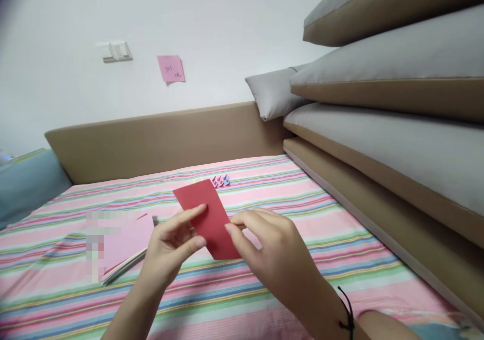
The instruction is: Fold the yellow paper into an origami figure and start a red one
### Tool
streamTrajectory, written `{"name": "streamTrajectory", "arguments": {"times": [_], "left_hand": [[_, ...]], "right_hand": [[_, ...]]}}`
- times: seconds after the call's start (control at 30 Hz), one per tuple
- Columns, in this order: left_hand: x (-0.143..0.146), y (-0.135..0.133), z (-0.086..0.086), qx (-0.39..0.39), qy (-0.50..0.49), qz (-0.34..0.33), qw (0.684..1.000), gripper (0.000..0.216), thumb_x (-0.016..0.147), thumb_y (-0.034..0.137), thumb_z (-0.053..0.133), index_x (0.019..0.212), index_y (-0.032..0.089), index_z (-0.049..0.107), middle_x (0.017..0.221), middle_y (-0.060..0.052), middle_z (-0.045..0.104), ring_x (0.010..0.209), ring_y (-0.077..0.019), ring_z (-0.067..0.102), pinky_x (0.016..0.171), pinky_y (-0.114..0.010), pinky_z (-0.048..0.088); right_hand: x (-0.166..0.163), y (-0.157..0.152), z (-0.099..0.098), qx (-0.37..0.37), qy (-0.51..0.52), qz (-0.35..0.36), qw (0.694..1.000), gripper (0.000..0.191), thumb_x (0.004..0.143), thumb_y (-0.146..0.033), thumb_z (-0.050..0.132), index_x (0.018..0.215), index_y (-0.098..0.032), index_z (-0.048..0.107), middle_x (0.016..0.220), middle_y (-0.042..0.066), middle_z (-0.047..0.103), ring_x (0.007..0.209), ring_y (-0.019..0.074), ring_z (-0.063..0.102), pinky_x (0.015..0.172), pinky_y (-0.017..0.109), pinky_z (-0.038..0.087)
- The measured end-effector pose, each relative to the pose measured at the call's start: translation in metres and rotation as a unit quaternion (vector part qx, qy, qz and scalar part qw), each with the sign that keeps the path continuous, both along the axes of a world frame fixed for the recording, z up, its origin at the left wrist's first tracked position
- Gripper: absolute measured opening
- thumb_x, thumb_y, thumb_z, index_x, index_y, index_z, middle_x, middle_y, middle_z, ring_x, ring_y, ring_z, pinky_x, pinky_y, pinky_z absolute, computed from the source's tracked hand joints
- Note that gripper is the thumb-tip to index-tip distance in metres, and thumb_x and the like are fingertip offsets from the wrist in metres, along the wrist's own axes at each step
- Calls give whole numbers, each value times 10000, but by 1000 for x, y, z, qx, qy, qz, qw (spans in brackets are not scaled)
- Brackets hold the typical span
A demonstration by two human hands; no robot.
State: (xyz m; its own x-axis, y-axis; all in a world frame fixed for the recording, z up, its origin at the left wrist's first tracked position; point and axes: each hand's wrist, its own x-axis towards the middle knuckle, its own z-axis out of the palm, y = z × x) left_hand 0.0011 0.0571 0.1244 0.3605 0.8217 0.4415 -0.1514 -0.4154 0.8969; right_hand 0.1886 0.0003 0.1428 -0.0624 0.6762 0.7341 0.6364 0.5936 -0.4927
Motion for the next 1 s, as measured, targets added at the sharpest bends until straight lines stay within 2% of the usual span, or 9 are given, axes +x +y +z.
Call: {"name": "streamTrajectory", "arguments": {"times": [0.13,0.33,0.43,0.53,0.67,0.73,0.83,0.93,1.0], "left_hand": [[-1,-1,-4,-13,-60,25,998,259,698,242,780,956,262,762,909,-74,749,846,-202,691,718,-264,583],[0,-3,-9,-42,-108,34,993,144,615,253,834,748,260,780,785,-47,763,711,-184,705,638,-252,591],[2,-7,-6,-56,-170,19,984,105,615,257,836,689,251,762,724,-18,744,645,-137,678,593,-204,561],[4,-11,0,-55,-234,-18,971,197,667,243,808,847,275,735,739,17,716,628,-86,638,581,-157,518],[3,-13,8,-69,-268,-87,957,621,671,221,811,1222,335,548,724,41,698,623,-87,617,605,-183,504],[1,-12,10,-52,-265,-112,956,673,634,195,834,1233,292,543,670,42,703,587,-86,602,588,-180,490],[-1,-10,11,-11,-253,-107,961,608,623,151,834,1172,250,592,596,44,698,575,-91,588,584,-182,474],[-2,-12,13,-22,-232,-58,971,545,613,145,832,1105,242,619,585,39,695,579,-101,593,592,-195,473],[-1,-16,16,-71,-209,-5,975,495,601,156,836,1042,230,625,572,37,681,557,-99,587,573,-191,468]], "right_hand": [[-2,-8,0,34,-43,12,998,105,869,-138,539,797,-202,580,714,-9,647,642,127,586,629,263,435],[-3,-19,3,55,-69,35,996,121,865,-111,525,807,-212,560,707,-10,647,640,134,577,610,274,436],[-5,-22,4,71,-85,33,993,116,856,-111,528,820,-213,569,706,4,649,645,148,585,615,285,445],[-9,-22,3,95,-108,15,989,144,864,-124,507,789,-215,591,669,16,635,628,161,589,606,293,450],[-16,-20,-1,136,-155,11,979,210,881,-122,472,737,-212,594,609,6,597,580,148,572,590,286,444],[-18,-19,-4,151,-174,15,973,227,890,-110,459,735,-205,595,599,3,585,583,144,571,604,286,446],[-22,-18,-6,163,-185,15,969,230,900,-106,453,758,-198,609,603,6,585,599,146,577,624,291,454],[-24,-14,1,151,-183,19,971,247,910,-111,443,758,-202,615,614,6,594,600,144,578,623,288,460],[-23,-10,3,142,-173,19,974,240,911,-120,450,765,-203,622,639,13,613,616,147,591,627,289,469]]}}
